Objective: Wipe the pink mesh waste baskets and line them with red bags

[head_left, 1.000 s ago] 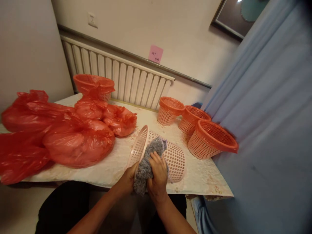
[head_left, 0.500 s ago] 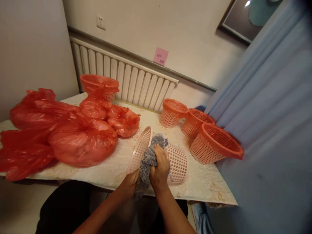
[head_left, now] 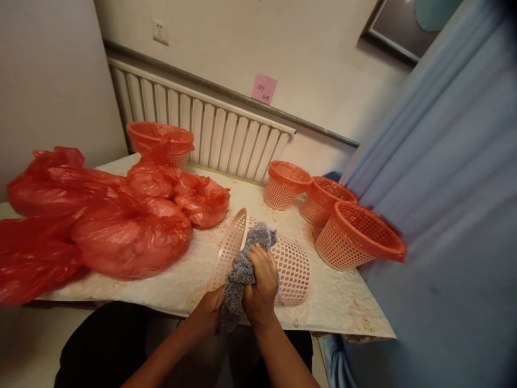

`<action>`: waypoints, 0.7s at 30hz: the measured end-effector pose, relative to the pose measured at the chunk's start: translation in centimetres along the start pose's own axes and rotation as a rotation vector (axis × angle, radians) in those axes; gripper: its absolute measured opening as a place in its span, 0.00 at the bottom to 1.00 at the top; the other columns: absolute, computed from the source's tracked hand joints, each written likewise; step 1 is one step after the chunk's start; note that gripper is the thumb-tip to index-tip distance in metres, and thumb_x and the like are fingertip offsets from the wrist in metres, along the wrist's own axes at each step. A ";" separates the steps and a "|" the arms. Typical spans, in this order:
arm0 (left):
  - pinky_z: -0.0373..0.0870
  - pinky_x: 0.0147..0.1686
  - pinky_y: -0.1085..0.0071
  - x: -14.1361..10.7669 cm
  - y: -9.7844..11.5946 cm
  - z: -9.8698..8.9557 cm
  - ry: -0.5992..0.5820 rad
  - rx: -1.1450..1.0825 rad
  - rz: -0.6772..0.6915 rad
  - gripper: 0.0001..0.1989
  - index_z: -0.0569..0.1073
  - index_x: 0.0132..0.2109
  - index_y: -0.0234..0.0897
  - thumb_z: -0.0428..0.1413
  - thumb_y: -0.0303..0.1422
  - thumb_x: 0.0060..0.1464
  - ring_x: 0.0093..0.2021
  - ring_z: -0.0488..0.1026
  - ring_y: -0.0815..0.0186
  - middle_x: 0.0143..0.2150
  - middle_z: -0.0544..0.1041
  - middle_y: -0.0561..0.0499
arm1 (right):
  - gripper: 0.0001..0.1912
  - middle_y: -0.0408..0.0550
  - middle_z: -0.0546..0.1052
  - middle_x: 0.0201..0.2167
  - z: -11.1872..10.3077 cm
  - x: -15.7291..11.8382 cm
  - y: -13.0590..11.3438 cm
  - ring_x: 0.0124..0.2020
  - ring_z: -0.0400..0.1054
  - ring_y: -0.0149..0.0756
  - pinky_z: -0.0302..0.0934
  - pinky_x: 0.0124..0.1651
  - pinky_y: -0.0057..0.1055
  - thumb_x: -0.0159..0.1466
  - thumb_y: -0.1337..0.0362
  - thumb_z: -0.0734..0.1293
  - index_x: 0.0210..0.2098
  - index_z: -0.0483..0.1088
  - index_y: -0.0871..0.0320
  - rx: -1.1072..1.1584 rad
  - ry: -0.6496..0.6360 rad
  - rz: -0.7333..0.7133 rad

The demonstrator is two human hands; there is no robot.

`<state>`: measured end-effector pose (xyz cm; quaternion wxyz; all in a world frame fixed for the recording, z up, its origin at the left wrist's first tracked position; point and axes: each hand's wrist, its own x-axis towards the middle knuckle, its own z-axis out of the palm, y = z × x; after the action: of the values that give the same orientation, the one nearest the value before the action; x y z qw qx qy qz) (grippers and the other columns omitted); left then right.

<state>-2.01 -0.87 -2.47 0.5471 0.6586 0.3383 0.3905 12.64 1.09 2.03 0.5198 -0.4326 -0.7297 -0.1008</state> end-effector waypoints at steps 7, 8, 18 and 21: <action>0.72 0.43 0.67 0.0 -0.2 0.1 0.014 0.023 0.008 0.13 0.78 0.44 0.36 0.54 0.36 0.56 0.38 0.75 0.59 0.37 0.81 0.49 | 0.31 0.53 0.73 0.53 -0.1 -0.2 -0.2 0.62 0.61 0.42 0.50 0.64 0.55 0.52 0.77 0.54 0.54 0.66 0.60 0.005 0.002 -0.008; 0.72 0.43 0.67 0.0 -0.3 0.1 0.021 0.027 0.007 0.13 0.78 0.43 0.36 0.54 0.36 0.56 0.38 0.75 0.59 0.37 0.81 0.49 | 0.30 0.53 0.73 0.53 -0.1 -0.3 -0.3 0.62 0.61 0.42 0.50 0.65 0.55 0.52 0.77 0.54 0.54 0.66 0.60 0.001 0.001 -0.006; 0.72 0.43 0.67 -0.3 -1.0 0.4 0.011 -0.041 0.003 0.11 0.78 0.43 0.35 0.57 0.33 0.54 0.37 0.75 0.61 0.38 0.81 0.49 | 0.33 0.53 0.73 0.54 -0.1 -0.9 -0.3 0.62 0.60 0.42 0.49 0.65 0.55 0.49 0.77 0.54 0.54 0.65 0.59 0.007 0.009 -0.012; 0.73 0.42 0.67 -0.3 -1.0 0.5 0.018 -0.069 -0.011 0.13 0.77 0.45 0.35 0.57 0.34 0.53 0.37 0.75 0.61 0.38 0.81 0.49 | 0.33 0.53 0.73 0.54 -0.1 -1.0 -0.3 0.62 0.60 0.42 0.49 0.65 0.55 0.50 0.77 0.54 0.55 0.65 0.59 0.010 0.009 -0.013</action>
<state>-1.72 -1.22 -3.51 0.5686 0.6341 0.3331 0.4045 12.61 0.35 1.36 0.5246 -0.4249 -0.7306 -0.1025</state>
